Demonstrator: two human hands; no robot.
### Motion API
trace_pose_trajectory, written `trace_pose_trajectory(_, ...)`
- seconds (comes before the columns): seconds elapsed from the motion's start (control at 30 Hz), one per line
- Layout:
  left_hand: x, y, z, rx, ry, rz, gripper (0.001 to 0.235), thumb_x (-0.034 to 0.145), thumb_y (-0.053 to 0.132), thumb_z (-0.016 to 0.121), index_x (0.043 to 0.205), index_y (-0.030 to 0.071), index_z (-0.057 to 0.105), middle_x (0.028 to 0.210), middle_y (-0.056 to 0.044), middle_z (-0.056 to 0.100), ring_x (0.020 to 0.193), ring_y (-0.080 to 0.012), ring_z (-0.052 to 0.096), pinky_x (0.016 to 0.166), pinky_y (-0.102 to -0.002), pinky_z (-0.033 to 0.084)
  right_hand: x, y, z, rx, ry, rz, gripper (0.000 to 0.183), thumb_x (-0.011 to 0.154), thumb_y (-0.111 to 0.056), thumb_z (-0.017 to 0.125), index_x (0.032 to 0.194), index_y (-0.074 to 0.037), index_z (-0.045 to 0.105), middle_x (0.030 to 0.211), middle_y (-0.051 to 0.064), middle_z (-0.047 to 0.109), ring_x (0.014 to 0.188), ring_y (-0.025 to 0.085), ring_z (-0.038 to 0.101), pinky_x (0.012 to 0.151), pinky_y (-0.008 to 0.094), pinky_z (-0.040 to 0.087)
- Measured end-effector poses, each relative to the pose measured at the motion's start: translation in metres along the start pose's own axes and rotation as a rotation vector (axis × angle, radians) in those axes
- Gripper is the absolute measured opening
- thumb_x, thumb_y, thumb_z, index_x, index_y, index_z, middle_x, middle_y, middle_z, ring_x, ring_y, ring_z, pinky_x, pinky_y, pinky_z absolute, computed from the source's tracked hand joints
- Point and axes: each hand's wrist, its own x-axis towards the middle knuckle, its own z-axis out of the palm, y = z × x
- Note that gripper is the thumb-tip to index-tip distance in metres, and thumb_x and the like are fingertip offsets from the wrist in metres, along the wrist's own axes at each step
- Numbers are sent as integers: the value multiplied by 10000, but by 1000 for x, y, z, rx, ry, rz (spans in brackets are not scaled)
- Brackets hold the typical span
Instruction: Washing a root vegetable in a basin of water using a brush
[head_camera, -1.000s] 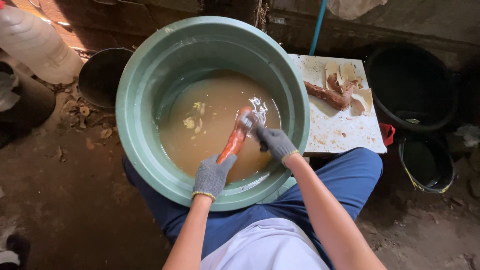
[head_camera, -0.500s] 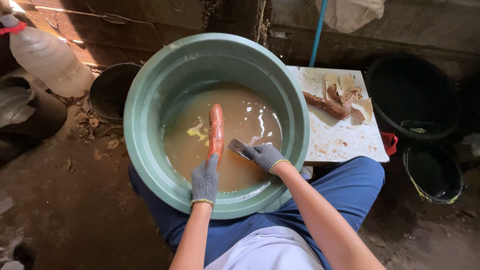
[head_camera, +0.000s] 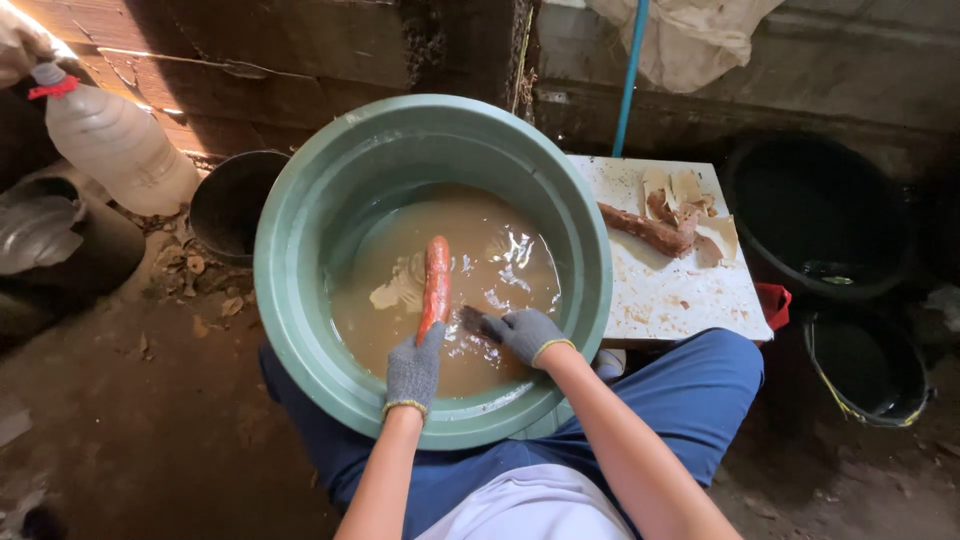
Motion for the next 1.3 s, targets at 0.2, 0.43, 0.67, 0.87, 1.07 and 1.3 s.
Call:
trace_pose_trajectory(0.2, -20, 45, -13, 211, -41, 26, 716, 813, 734, 603, 1123, 107, 759, 1076, -162, 768, 1145, -374, 689, 968, -482, 531, 2, 4, 3, -22, 122, 50, 604, 981, -609, 441, 830, -104, 734, 882, 192, 734, 964, 413, 704, 849, 508, 567)
trace_pose_trajectory(0.43, 72, 28, 20, 447, -10, 67, 681, 891, 723, 532, 1220, 151, 702, 1213, -129, 739, 1237, -326, 653, 1036, -483, 522, 19, 21, 11, 35, 267, 158, 584, 974, -634, 452, 798, -149, 725, 852, 142, 744, 959, 366, 715, 827, 476, 574)
trace_pose_trajectory(0.67, 97, 4, 42, 613, 62, 8, 561, 932, 599, 438, 1262, 169, 580, 1229, -105, 731, 1196, -333, 683, 959, -509, 550, 14, 13, 7, 13, 265, 160, 588, 986, -602, 445, 876, -99, 730, 884, 202, 736, 981, 407, 706, 842, 518, 569)
trace_pose_trajectory(0.87, 93, -2, 40, 707, 110, 29, 498, 940, 514, 516, 1268, 149, 595, 1218, -108, 712, 1172, -360, 683, 921, -551, 553, 14, 20, 13, 28, 252, 162, 577, 988, -597, 438, 912, -114, 746, 907, 196, 743, 998, 414, 700, 859, 535, 561)
trace_pose_trajectory(1.07, 70, 26, 24, 741, 147, 58, 353, 924, 359, 646, 1203, 145, 666, 1180, -86, 713, 1152, -327, 699, 909, -501, 585, 11, 11, 3, 20, 242, 156, 652, 997, -614, 400, 880, -78, 752, 902, 218, 739, 1001, 437, 693, 873, 539, 551)
trace_pose_trajectory(1.3, 66, 24, 23, 651, 6, -20, 571, 872, 551, 609, 1235, 115, 672, 1263, -125, 724, 1225, -322, 672, 986, -488, 560, 8, 9, 0, 26, 239, 152, 601, 1008, -577, 410, 856, -127, 777, 879, 174, 757, 981, 415, 706, 860, 512, 563)
